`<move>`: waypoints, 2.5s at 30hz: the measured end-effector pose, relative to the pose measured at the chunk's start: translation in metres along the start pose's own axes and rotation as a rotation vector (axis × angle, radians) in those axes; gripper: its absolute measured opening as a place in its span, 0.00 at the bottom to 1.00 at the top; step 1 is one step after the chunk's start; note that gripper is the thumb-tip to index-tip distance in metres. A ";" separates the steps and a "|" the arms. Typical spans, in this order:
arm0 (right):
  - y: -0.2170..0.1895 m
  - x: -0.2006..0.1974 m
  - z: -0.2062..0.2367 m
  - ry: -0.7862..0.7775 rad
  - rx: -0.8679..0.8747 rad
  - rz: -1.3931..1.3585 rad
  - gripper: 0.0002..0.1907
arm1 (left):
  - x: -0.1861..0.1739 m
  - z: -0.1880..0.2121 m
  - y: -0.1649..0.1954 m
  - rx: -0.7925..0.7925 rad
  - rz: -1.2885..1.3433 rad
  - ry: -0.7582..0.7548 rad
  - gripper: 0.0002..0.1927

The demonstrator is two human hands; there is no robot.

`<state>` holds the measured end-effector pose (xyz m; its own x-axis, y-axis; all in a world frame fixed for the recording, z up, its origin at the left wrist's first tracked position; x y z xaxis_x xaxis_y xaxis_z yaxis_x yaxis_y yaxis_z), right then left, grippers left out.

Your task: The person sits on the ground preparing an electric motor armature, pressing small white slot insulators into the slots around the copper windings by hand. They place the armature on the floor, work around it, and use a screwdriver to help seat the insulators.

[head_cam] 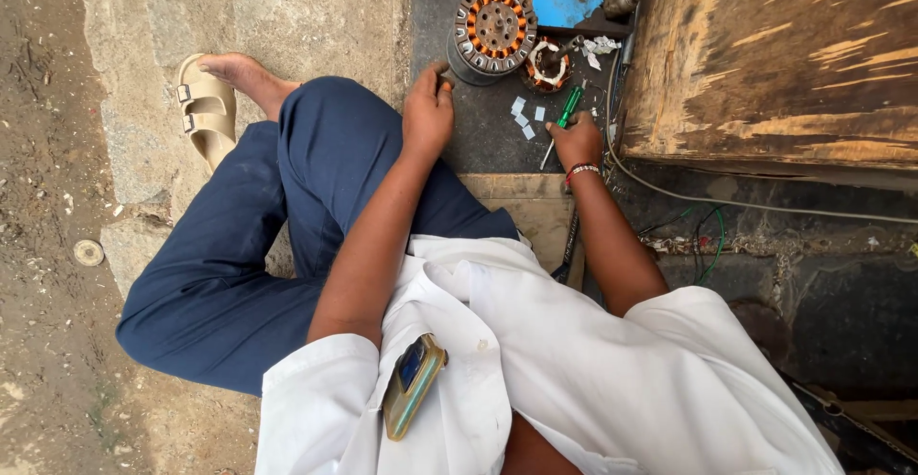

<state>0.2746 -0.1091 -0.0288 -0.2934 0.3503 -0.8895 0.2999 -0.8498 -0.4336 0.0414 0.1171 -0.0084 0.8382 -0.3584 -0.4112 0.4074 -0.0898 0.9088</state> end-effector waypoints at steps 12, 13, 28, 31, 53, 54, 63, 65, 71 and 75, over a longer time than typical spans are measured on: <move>0.006 -0.028 -0.003 -0.127 0.170 -1.002 0.11 | 0.020 0.001 -0.010 -0.115 0.110 -0.094 0.17; -0.011 -0.036 -0.004 -0.184 0.111 -1.166 0.10 | 0.023 0.000 -0.010 -0.106 0.089 -0.102 0.17; -0.212 -0.001 -0.039 -0.489 -0.499 -0.897 0.13 | 0.017 0.003 0.023 0.144 -0.016 -0.048 0.17; -0.219 -0.012 -0.032 -0.383 -0.680 -0.719 0.09 | 0.014 0.005 0.032 0.203 -0.061 -0.030 0.18; -0.249 -0.023 -0.015 -0.340 -0.906 -0.523 0.09 | 0.031 0.011 0.043 0.389 -0.472 -0.084 0.30; -0.250 -0.023 -0.015 -0.347 -0.905 -0.528 0.09 | 0.033 0.011 0.042 0.379 -0.483 -0.099 0.30; -0.245 -0.023 -0.013 -0.347 -0.880 -0.505 0.09 | 0.040 0.013 0.037 0.388 -0.520 -0.113 0.29; -0.247 -0.023 -0.011 -0.335 -0.920 -0.491 0.09 | 0.040 0.013 0.036 0.392 -0.524 -0.108 0.30; -0.245 -0.019 -0.010 -0.339 -0.970 -0.458 0.09 | 0.042 0.013 0.033 0.377 -0.540 -0.132 0.30; -0.242 -0.016 -0.007 -0.350 -0.976 -0.463 0.09 | 0.041 0.014 0.035 0.383 -0.530 -0.126 0.31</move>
<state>0.2130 0.0931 0.0896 -0.7515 0.2916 -0.5918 0.6312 0.0569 -0.7735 0.0853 0.0857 0.0078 0.5017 -0.2786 -0.8190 0.5759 -0.5988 0.5565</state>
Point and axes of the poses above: each hand's wrist, its own z-axis away from the middle knuckle, its own x-axis out of the palm, y = z × x, the point moved 10 cm from there along -z, towards the middle knuckle, and after that the axes turned 8 degrees about y, right-handed, at the moved point
